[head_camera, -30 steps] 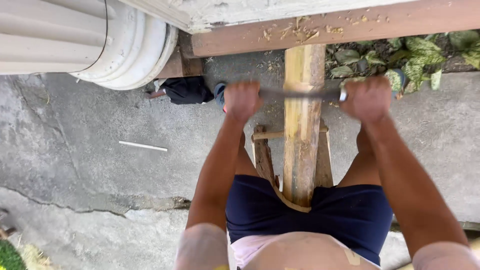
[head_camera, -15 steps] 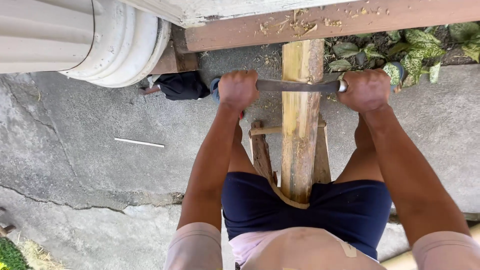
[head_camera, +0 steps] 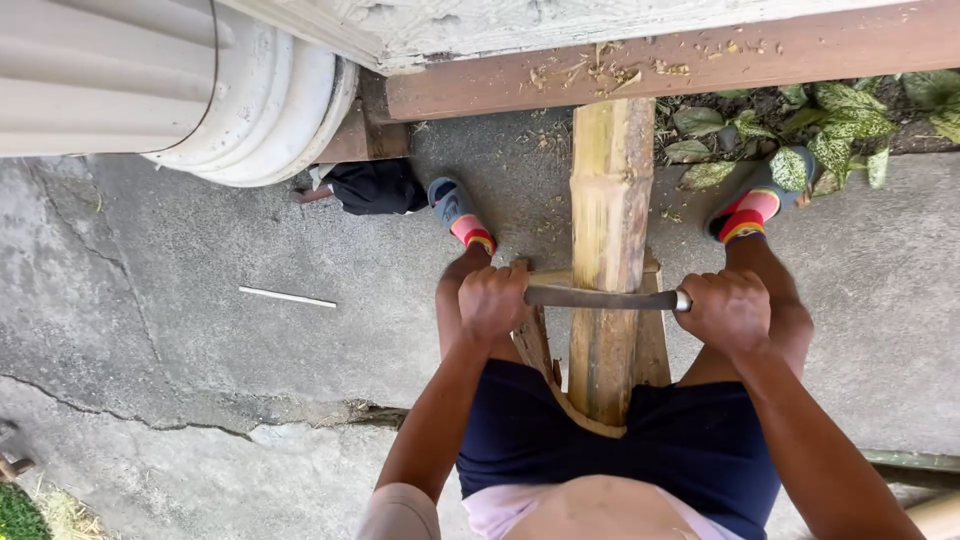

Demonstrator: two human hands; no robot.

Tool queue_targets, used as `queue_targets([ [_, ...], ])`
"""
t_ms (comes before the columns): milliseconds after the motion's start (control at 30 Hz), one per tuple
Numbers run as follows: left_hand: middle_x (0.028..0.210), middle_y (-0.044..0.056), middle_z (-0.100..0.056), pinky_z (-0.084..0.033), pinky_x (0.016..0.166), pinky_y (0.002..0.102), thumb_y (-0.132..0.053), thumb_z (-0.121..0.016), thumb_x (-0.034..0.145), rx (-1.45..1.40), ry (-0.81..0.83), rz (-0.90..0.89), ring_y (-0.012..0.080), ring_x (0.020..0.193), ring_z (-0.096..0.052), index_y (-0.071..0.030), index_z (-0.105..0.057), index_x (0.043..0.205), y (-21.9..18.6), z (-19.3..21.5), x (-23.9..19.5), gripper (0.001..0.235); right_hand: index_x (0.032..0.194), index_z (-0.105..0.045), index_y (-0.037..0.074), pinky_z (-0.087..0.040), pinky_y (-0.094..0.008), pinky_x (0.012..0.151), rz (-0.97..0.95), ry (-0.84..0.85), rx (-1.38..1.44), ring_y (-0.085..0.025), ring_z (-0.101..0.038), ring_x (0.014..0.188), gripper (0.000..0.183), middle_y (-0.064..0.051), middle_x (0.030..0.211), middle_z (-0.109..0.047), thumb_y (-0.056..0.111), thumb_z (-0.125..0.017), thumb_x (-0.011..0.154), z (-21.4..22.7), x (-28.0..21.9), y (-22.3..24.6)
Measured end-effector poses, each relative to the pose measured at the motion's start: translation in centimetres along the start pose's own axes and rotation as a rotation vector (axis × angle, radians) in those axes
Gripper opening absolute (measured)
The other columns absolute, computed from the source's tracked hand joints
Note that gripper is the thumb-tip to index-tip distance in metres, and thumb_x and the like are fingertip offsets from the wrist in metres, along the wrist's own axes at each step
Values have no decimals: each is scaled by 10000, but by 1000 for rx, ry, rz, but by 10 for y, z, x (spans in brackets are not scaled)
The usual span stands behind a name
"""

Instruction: Scraping the outer layer of a bamboo pole using a knife while sitting.

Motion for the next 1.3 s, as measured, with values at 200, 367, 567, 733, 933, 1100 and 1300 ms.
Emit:
queue_targets([
  [200, 657, 51, -676, -516, 486, 446, -245, -742, 798, 153, 170, 105, 238, 549, -666, -159, -683, 742, 40, -8, 105, 119, 562, -504, 209, -345, -244, 429, 113, -39, -183, -67, -354, 375, 476, 63, 458, -391, 219, -637, 1019, -64, 81, -93],
  [367, 778, 103, -737, -565, 641, 467, -194, -694, 776, 107, 79, 131, 300, 722, -718, -139, -717, 809, 69, 25, 217, 67, 562, -478, 213, -325, -287, 381, 92, 86, -254, -75, -340, 362, 430, 58, 414, -375, 363, -703, 897, -25, 196, -103],
  [567, 730, 76, -701, -554, 606, 437, -202, -687, 817, 90, 84, 75, 264, 672, -698, -136, -687, 765, 47, 15, 148, 84, 578, -484, 200, -344, -266, 442, 49, -62, -231, -82, -369, 416, 494, 67, 498, -416, 283, -646, 1037, -41, 105, -74],
  [733, 666, 49, -668, -500, 489, 426, -199, -737, 672, 112, 18, -48, 245, 586, -666, -143, -646, 693, 8, 1, 42, 108, 586, -534, 152, -391, -353, 465, -21, -12, -114, -161, -443, 428, 439, 1, 508, -464, 259, -718, 970, -18, 9, -19],
  [933, 671, 50, -666, -522, 518, 417, -192, -730, 671, 32, -1, -22, 250, 594, -665, -139, -643, 691, 25, 0, 83, 104, 553, -548, 160, -400, -362, 473, 51, -1, -130, -182, -448, 430, 338, -21, 485, -465, 209, -735, 830, -36, 61, -58],
  [1100, 738, 101, -739, -571, 606, 490, -209, -705, 724, 75, 16, 56, 322, 663, -722, -165, -719, 754, 55, 35, 192, 55, 564, -512, 184, -294, -295, 326, -21, 140, -144, -83, -313, 327, 415, 51, 408, -370, 266, -684, 932, -28, 174, -87],
  [1300, 782, 101, -738, -573, 602, 466, -200, -718, 741, 109, 60, 24, 311, 692, -720, -146, -728, 800, 38, 18, 135, 81, 656, -605, 184, -368, -291, 414, 16, 14, -191, -81, -408, 399, 351, 57, 502, -436, 249, -681, 993, -46, 94, -80],
])
Point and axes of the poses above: each hand's wrist, its own x-axis towards the middle knuckle, its own z-axis out of the back of the hand, y = z × x, the point moved 2 cm from there along x, towards the middle knuckle
